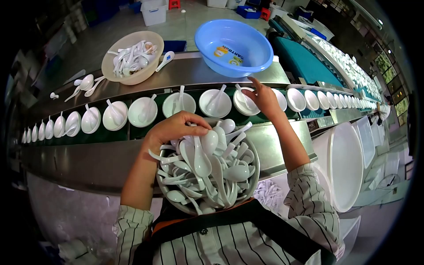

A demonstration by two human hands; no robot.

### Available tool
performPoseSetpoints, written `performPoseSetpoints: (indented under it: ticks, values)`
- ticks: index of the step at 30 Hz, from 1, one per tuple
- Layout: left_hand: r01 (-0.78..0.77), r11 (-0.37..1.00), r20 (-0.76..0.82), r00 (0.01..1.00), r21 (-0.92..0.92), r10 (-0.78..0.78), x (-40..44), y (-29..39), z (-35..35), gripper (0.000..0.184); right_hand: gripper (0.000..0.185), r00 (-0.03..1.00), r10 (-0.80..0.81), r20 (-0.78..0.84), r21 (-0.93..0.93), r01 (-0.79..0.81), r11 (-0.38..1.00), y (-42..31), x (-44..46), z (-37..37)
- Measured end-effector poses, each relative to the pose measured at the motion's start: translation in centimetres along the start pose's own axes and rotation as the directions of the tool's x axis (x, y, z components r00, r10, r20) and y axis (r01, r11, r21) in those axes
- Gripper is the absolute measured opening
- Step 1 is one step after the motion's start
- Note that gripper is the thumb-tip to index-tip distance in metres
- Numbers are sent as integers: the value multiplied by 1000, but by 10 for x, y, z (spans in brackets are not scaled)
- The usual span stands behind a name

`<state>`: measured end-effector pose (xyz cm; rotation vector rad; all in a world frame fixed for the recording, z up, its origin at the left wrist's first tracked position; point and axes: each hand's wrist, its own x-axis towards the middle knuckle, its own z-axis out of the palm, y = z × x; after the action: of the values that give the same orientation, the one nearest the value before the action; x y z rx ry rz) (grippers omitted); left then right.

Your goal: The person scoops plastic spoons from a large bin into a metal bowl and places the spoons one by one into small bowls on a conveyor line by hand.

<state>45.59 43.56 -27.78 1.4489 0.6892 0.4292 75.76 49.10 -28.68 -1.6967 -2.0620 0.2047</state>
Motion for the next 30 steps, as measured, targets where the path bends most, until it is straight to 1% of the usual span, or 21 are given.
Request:
performPoseSetpoints:
  ticks: [1, 2, 3, 5, 7, 8, 9, 11, 13, 14, 15, 16, 19, 21, 23, 25, 26, 27, 28, 29, 30]
  values:
    - [14, 1000, 4, 1000, 9, -14, 1, -1, -1, 23, 47, 999, -26, 27, 132, 22, 991, -5, -9, -9]
    - [24, 1000, 7, 1000, 21, -24, 2, -1, -2, 22, 44, 977, -1, 211, 319, -68, 945, -15, -21, -25]
    - [21, 1000, 16, 1000, 18, -21, 3, -1, -3, 22, 38, 934, -40, 355, 349, -93, 933, -20, -33, -39]
    - [11, 1000, 32, 999, 14, -11, 4, -3, -3, 21, 26, 783, -133, 608, 392, -150, 908, -26, -55, -54]
    - [15, 999, 48, 999, 33, -16, 5, -4, -4, 22, 17, 814, -151, 561, 616, -289, 733, -30, -69, -49]
    - [7, 999, 51, 999, 49, -10, 6, -5, -4, 22, 10, 870, -140, 474, 646, -235, 726, -32, -71, -49]
    - [0, 998, 53, 999, 66, -3, 7, -6, -4, 22, 9, 915, -144, 376, 719, -190, 668, -32, -68, -52]
    - [3, 999, 51, 999, 40, -5, 7, -6, -3, 22, 8, 972, -72, 224, 762, -128, 635, -27, -53, -59]
    - [-40, 999, 51, 998, 10, 39, 7, -9, -4, 22, 8, 998, 5, 68, 716, -52, 696, -18, -32, -67]
    - [-36, 999, 49, 998, 15, 36, 7, -10, -4, 22, 8, 1000, 19, -24, 541, -3, 841, -11, -20, -69]
    - [-33, 999, 46, 998, 18, 32, 7, -11, -5, 22, 8, 993, 13, -118, 333, 27, 943, -1, -8, -70]
    - [-30, 999, 43, 999, 19, 29, 6, -11, -5, 21, 10, 976, -63, -208, 104, 86, 991, 20, 5, -61]
    - [-12, 1000, -7, 1000, 28, 12, 3, -7, -4, 20, 11, 986, -150, -70, -224, 131, 966, 81, 30, -21]
    - [1, 998, -10, 1000, 65, -1, 3, -9, -2, 20, 19, 973, -226, 57, -218, 233, 948, 109, 35, 9]
    - [-121, 988, 25, 993, 98, 119, 1, -2, 2, 32, 30, 980, -193, -54, -248, 174, 953, 89, 23, 15]
    - [-106, 990, 52, 994, 95, 101, 5, -12, -2, 40, 43, 958, -231, -168, -309, 172, 935, 50, 9, 8]
    - [-95, 989, 68, 994, 118, 87, 3, -5, -1, 38, 46, 977, -208, -44, -76, 204, 976, 27, 0, -2]
    - [-80, 988, 93, 993, 133, 67, 2, 1, 0, 35, 50, 974, -208, 91, 160, 192, 968, 3, -12, -11]
    - [-44, 988, 96, 995, 147, 30, 2, -3, -2, 34, 49, 944, -224, 241, 309, 145, 940, -17, -26, -13]
    - [-18, 988, 104, 995, 155, 2, 4, -9, -3, 33, 48, 888, -255, 382, 433, 72, 898, -34, -40, -14]
    - [-5, 982, 96, 995, 191, -14, 4, -5, -2, 33, 45, 853, -352, 385, 404, 187, 895, -48, -52, -14]
